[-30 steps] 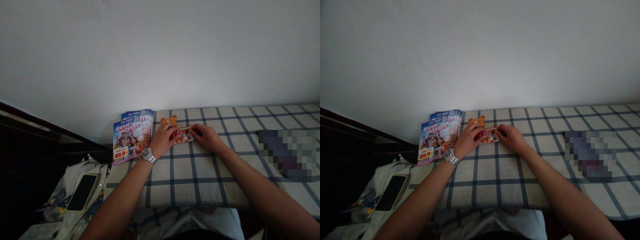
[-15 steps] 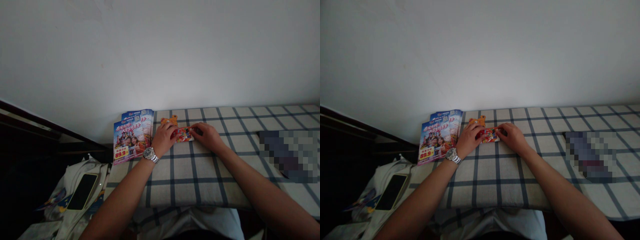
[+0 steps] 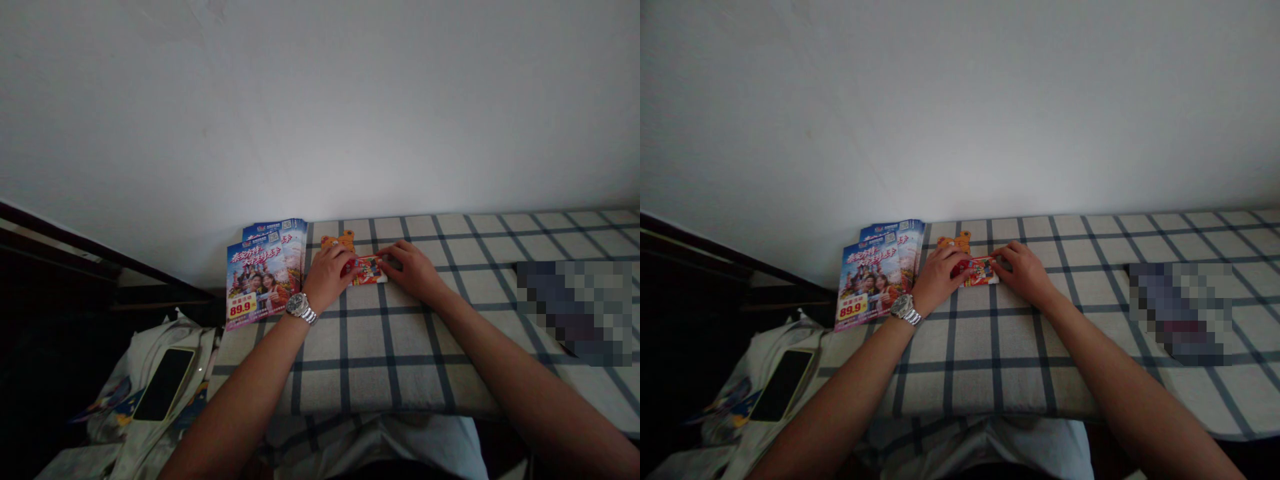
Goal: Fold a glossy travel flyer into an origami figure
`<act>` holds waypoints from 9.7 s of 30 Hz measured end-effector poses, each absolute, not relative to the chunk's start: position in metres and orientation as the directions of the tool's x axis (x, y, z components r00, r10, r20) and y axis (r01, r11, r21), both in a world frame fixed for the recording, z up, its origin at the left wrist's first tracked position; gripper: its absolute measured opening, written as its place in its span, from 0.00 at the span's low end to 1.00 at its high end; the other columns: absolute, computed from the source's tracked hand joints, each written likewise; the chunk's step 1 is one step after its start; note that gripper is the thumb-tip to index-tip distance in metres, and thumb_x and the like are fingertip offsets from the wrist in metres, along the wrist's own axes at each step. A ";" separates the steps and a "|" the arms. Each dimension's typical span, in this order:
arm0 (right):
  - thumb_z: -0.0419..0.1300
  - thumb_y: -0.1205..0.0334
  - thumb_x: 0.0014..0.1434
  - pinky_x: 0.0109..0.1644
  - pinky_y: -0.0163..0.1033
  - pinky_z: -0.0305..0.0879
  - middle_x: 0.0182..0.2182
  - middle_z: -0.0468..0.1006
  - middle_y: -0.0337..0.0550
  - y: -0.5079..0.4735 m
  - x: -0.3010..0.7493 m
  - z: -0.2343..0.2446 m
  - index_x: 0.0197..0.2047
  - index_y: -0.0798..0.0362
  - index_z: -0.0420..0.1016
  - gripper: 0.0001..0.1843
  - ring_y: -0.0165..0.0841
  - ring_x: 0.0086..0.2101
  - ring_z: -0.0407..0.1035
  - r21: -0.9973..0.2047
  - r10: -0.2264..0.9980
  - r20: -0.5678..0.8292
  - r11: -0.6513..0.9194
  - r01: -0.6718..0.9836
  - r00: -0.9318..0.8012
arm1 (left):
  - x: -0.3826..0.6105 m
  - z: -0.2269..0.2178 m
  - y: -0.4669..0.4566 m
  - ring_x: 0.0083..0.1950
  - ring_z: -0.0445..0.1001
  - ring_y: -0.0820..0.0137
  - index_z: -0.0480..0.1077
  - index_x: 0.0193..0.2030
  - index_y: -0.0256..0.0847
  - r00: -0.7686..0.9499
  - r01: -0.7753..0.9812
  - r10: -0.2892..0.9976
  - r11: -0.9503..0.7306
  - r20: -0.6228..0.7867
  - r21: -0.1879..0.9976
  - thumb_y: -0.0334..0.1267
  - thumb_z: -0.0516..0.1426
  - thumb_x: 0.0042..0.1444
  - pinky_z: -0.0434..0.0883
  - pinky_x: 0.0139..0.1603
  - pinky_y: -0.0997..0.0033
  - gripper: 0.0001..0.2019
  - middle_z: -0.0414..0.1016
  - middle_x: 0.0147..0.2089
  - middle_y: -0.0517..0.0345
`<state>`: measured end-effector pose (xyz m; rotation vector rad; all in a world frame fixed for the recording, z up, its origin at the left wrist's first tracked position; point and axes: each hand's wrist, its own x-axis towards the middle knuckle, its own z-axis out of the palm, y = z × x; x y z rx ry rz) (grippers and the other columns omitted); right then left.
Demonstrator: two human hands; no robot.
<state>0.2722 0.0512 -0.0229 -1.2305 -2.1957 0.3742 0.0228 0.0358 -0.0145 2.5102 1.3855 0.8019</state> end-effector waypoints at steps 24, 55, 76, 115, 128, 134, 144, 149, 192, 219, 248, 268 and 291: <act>0.64 0.56 0.67 0.48 0.47 0.68 0.41 0.76 0.47 0.049 0.271 -0.022 0.43 0.49 0.77 0.06 0.44 0.43 0.73 -0.462 0.843 0.341 0.536 0.707 -0.416 | 0.024 -0.014 0.029 0.57 0.73 0.57 0.75 0.53 0.44 0.446 0.723 0.819 -0.568 0.362 0.393 0.39 0.62 0.67 0.72 0.61 0.51 0.10 0.76 0.54 0.53; 0.62 0.58 0.68 0.49 0.47 0.67 0.41 0.76 0.46 0.049 0.269 -0.022 0.45 0.49 0.77 0.06 0.43 0.44 0.72 -0.438 0.837 0.339 0.545 0.715 -0.430 | 0.022 -0.016 0.033 0.55 0.73 0.57 0.73 0.50 0.43 0.380 0.718 0.856 -0.512 0.352 0.471 0.37 0.67 0.61 0.72 0.59 0.52 0.12 0.76 0.51 0.53; 0.63 0.57 0.67 0.49 0.47 0.67 0.40 0.75 0.46 0.050 0.268 -0.022 0.44 0.48 0.77 0.05 0.43 0.43 0.72 -0.436 0.841 0.341 0.537 0.722 -0.419 | 0.020 -0.019 0.034 0.55 0.73 0.57 0.73 0.51 0.43 0.364 0.712 0.862 -0.502 0.353 0.491 0.37 0.67 0.60 0.72 0.58 0.52 0.14 0.75 0.52 0.51; 0.63 0.57 0.68 0.43 0.44 0.69 0.39 0.78 0.45 0.050 0.275 -0.017 0.40 0.48 0.80 0.06 0.40 0.39 0.74 -0.462 0.820 0.337 0.572 0.678 -0.462 | 0.023 -0.016 0.032 0.54 0.73 0.58 0.76 0.45 0.44 0.399 0.722 0.850 -0.523 0.344 0.453 0.39 0.65 0.64 0.73 0.57 0.52 0.05 0.74 0.50 0.53; 0.65 0.57 0.67 0.42 0.43 0.70 0.39 0.78 0.45 0.050 0.277 -0.018 0.39 0.49 0.83 0.07 0.39 0.38 0.75 -0.444 0.815 0.349 0.579 0.684 -0.463 | 0.026 -0.012 0.027 0.57 0.71 0.56 0.77 0.55 0.51 0.451 0.754 0.832 -0.549 0.324 0.361 0.37 0.61 0.67 0.70 0.60 0.49 0.12 0.73 0.53 0.53; 0.64 0.54 0.67 0.41 0.43 0.70 0.39 0.79 0.45 0.051 0.278 -0.021 0.39 0.48 0.84 0.09 0.39 0.38 0.76 -0.449 0.823 0.343 0.567 0.691 -0.452 | 0.028 -0.012 0.031 0.57 0.72 0.60 0.78 0.55 0.49 0.550 0.671 0.770 -0.638 0.322 0.378 0.32 0.58 0.68 0.70 0.62 0.53 0.13 0.75 0.54 0.53; 0.64 0.56 0.67 0.43 0.44 0.72 0.41 0.78 0.46 0.051 0.281 -0.020 0.43 0.49 0.86 0.09 0.40 0.39 0.76 -0.454 0.811 0.339 0.585 0.672 -0.477 | 0.027 -0.015 0.034 0.55 0.75 0.62 0.79 0.54 0.45 0.599 0.613 0.722 -0.691 0.346 0.383 0.29 0.59 0.67 0.74 0.60 0.55 0.13 0.77 0.54 0.53; 0.65 0.54 0.67 0.44 0.45 0.73 0.41 0.78 0.47 0.052 0.284 -0.022 0.45 0.49 0.87 0.11 0.40 0.39 0.76 -0.493 0.815 0.332 0.579 0.650 -0.474 | 0.027 -0.016 0.035 0.55 0.75 0.63 0.79 0.53 0.44 0.602 0.603 0.713 -0.701 0.359 0.380 0.30 0.59 0.67 0.74 0.59 0.56 0.12 0.78 0.54 0.53; 0.65 0.50 0.66 0.51 0.51 0.75 0.46 0.76 0.51 0.047 0.289 -0.018 0.52 0.48 0.82 0.15 0.44 0.45 0.76 -0.436 0.763 0.326 0.645 0.627 -0.558 | 0.026 -0.022 0.038 0.55 0.75 0.63 0.79 0.54 0.45 0.585 0.598 0.716 -0.698 0.380 0.395 0.30 0.59 0.67 0.73 0.60 0.55 0.13 0.77 0.55 0.54; 0.69 0.49 0.61 0.53 0.54 0.74 0.48 0.75 0.51 0.043 0.288 -0.015 0.54 0.47 0.79 0.20 0.48 0.47 0.74 -0.388 0.751 0.320 0.660 0.644 -0.577 | 0.025 -0.025 0.039 0.56 0.75 0.62 0.80 0.54 0.46 0.577 0.589 0.725 -0.689 0.377 0.423 0.30 0.60 0.67 0.73 0.61 0.53 0.13 0.77 0.55 0.53; 0.69 0.47 0.61 0.57 0.55 0.74 0.51 0.74 0.52 0.045 0.296 -0.013 0.59 0.46 0.79 0.24 0.47 0.50 0.74 -0.415 0.714 0.305 0.696 0.586 -0.630 | 0.018 -0.005 0.025 0.61 0.71 0.56 0.72 0.63 0.47 0.655 0.578 0.673 -0.739 0.344 0.345 0.50 0.65 0.63 0.69 0.66 0.49 0.24 0.73 0.61 0.50; 0.61 0.58 0.69 0.54 0.50 0.73 0.48 0.78 0.50 0.047 0.295 -0.012 0.50 0.47 0.82 0.10 0.43 0.48 0.75 -0.500 0.671 0.372 0.727 0.470 -0.642 | 0.020 -0.005 0.022 0.47 0.79 0.64 0.77 0.52 0.44 0.515 0.633 0.772 -0.636 0.373 0.441 0.47 0.55 0.72 0.74 0.51 0.62 0.13 0.82 0.46 0.56; 0.58 0.50 0.70 0.41 0.39 0.69 0.39 0.86 0.42 0.031 0.277 -0.001 0.45 0.49 0.82 0.15 0.37 0.37 0.78 -0.756 0.843 0.179 0.448 0.477 -0.507 | 0.034 -0.008 0.015 0.49 0.81 0.64 0.72 0.62 0.45 0.401 0.259 0.889 -0.340 0.220 0.904 0.45 0.60 0.68 0.78 0.50 0.65 0.18 0.81 0.50 0.51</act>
